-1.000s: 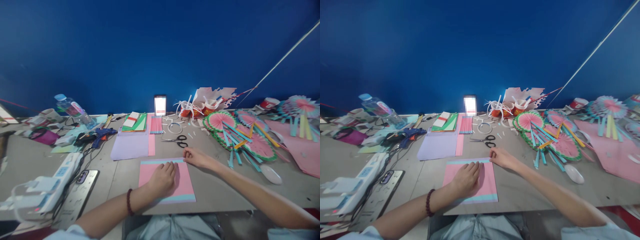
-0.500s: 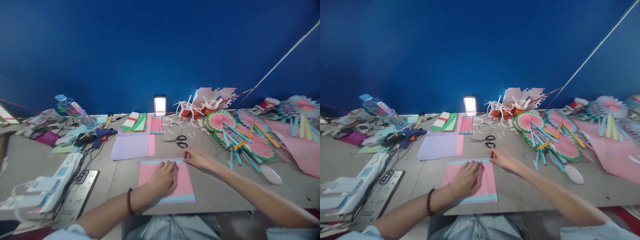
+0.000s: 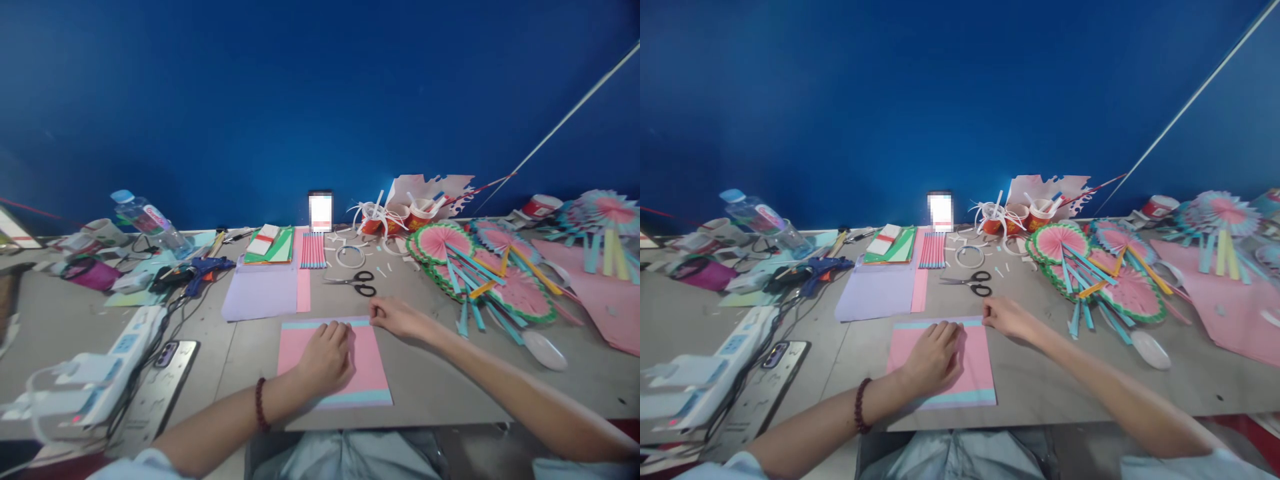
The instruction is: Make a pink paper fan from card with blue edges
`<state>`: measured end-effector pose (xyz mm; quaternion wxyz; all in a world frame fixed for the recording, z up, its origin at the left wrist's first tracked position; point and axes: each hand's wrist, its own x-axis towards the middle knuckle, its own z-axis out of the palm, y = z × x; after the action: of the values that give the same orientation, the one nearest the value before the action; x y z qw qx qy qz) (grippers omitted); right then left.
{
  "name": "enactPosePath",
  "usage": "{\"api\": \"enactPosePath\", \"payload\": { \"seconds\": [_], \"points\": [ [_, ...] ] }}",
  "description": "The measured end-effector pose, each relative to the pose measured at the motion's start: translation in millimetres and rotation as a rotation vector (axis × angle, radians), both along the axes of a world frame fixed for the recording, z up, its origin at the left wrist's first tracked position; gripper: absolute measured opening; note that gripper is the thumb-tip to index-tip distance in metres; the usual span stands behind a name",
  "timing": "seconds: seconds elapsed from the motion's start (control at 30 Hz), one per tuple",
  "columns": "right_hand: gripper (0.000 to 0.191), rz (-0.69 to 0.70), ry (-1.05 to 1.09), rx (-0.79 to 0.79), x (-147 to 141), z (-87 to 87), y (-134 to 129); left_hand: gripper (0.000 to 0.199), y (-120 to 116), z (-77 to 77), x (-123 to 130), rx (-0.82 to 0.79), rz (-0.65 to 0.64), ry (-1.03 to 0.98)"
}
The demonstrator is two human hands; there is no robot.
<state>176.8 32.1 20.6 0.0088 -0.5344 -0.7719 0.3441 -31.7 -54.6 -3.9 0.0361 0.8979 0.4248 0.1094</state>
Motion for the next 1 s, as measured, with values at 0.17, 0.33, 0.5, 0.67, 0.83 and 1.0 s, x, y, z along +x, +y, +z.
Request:
{"api": "enactPosePath", "payload": {
  "seconds": [0.17, 0.33, 0.5, 0.67, 0.83, 1.0],
  "points": [
    [0.005, 0.043, 0.017, -0.01, 4.5, -0.7, 1.6, 0.04, -0.9, -2.9, -0.1, 0.036, 0.02, -0.042],
    [0.01, 0.033, 0.013, 0.009, 4.2, 0.0, 1.8, 0.04, 0.9, -7.0, -1.7, 0.069, 0.017, -0.106],
    [0.017, -0.03, -0.086, 0.073, -3.4, 1.7, -2.4, 0.033, 1.5, -4.2, -2.5, 0.072, 0.01, -0.091],
    [0.013, -0.042, -0.111, 0.06, -5.8, 2.4, -4.8, 0.026, 0.8, -2.7, -1.5, 0.079, 0.023, -0.091],
    [0.011, -0.014, -0.069, 0.064, -1.6, 1.3, -6.5, 0.036, 1.6, -1.6, -2.8, 0.057, 0.008, -0.075],
    [0.013, -0.015, -0.035, 0.086, 2.3, -3.3, -8.1, 0.05, 2.8, 5.9, -3.1, 0.005, -0.02, 0.005]
  ]
}}
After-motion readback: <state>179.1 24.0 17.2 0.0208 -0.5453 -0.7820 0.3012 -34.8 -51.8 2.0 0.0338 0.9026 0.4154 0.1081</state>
